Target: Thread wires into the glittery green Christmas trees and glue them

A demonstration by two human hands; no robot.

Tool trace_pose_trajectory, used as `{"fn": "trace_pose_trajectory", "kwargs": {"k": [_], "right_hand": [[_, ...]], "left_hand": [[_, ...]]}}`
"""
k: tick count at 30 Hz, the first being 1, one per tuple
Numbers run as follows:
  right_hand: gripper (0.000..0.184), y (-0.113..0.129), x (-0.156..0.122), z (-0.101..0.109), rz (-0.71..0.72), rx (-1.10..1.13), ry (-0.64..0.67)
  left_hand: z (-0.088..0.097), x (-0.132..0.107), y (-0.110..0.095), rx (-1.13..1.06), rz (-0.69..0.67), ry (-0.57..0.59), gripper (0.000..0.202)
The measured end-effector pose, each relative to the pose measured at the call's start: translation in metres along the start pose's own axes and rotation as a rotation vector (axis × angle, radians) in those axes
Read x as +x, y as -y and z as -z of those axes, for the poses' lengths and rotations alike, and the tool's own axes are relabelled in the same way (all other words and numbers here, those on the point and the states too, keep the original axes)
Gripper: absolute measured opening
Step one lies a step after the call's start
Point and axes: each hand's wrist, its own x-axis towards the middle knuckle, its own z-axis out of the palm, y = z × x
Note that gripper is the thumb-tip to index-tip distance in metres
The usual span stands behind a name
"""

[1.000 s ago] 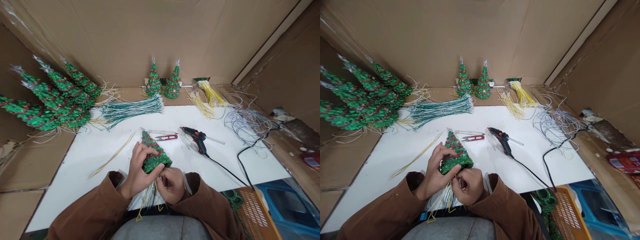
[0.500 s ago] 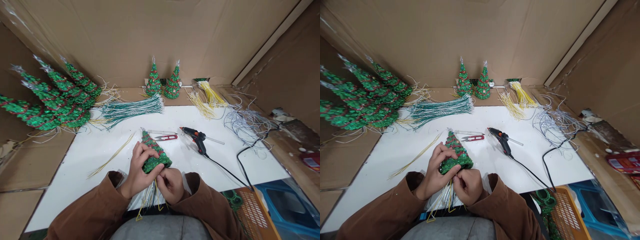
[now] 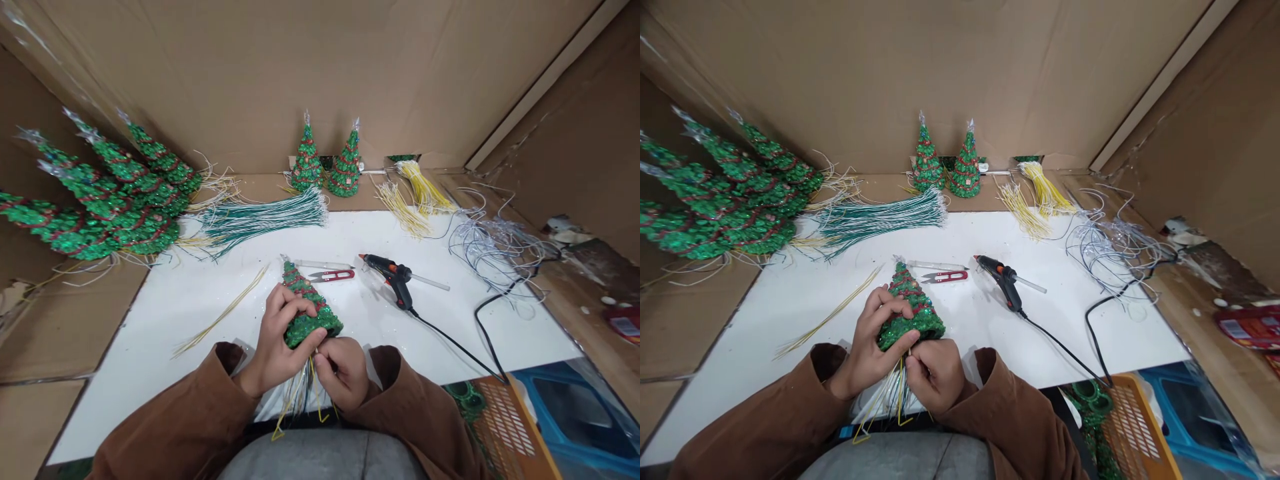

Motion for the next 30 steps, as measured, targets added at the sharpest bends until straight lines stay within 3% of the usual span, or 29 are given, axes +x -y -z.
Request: {"fn": "trace_pose_trajectory", "kwargs": {"k": [9,12,15,17,20,24,26,30], "right_hand": [[0.025,-0.002,-0.008,-0.002,0.009,0.015,-0.023],[0.033,-0.006,-0.016,-0.003,-0.015,0.037,-0.086],[0.036,-0.012,-0.021,-0.002,-0.127,0.042,-0.216],[0.027,-0.017,-0.021,0.0,-0.223,0.031,-0.298],[0.008,-0.022,-0.017,0.006,-0.325,0.003,-0.33],[0.036,-0.026,-0.013,0.014,-0.375,0.034,-0.067],[0.037,-0.026,-0.012,0.015,-0.316,0.053,0.015],[0.038,-0.022,-0.007,0.018,-0.12,-0.062,-0.065]], "left_hand": [[0.001,0.0,0.0,-0.011,0.005,-0.006,0.012],[0.002,-0.002,0.001,-0.043,0.022,-0.004,0.012],[0.002,-0.006,0.004,-0.107,0.026,-0.008,0.031],[0.003,-0.008,0.007,-0.17,0.034,-0.032,0.049],[0.003,-0.007,0.011,-0.209,0.211,-0.12,0.048],[0.002,-0.001,0.017,-0.233,0.536,-0.101,0.042],[0.001,0.0,0.018,-0.27,0.568,-0.092,0.045],[0.0,0.0,0.018,-0.47,0.624,-0.059,0.048]]}}
